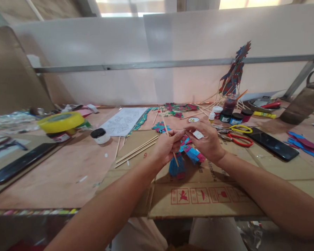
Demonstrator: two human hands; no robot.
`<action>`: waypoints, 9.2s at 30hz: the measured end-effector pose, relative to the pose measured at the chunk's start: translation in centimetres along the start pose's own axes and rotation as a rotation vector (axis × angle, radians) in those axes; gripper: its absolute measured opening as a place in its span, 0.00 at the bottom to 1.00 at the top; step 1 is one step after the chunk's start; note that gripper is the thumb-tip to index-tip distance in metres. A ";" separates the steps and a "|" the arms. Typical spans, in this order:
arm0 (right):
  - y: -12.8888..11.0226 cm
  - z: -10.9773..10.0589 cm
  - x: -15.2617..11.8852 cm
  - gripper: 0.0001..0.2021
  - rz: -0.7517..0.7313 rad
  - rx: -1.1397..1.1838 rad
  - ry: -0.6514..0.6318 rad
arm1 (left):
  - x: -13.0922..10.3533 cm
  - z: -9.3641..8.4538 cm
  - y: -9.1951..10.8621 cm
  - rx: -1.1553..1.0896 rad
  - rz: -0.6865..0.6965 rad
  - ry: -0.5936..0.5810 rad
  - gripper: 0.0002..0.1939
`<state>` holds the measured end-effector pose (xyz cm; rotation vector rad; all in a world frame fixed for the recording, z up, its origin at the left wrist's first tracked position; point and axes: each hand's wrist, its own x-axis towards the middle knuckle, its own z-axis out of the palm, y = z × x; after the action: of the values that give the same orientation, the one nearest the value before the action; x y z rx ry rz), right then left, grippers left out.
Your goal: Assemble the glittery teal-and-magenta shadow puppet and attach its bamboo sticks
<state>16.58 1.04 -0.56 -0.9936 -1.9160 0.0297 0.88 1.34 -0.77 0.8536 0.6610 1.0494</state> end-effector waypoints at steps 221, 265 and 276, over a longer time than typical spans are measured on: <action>0.6 0.4 -1.3 0.02 0.167 0.319 -0.387 | -1.8 -2.2 -0.5 0.908 0.339 -0.009 0.11; 0.6 0.3 -1.4 0.01 0.172 0.309 -0.442 | -1.6 -2.4 -0.4 0.954 0.384 -0.056 0.10; 0.2 0.3 -1.6 0.03 0.142 0.300 -0.479 | -1.8 -2.2 -0.3 1.008 0.415 -0.066 0.09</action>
<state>16.84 0.28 -1.98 -0.9716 -2.1763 0.6718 -1.42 0.21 -2.08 1.9533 0.9973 1.0218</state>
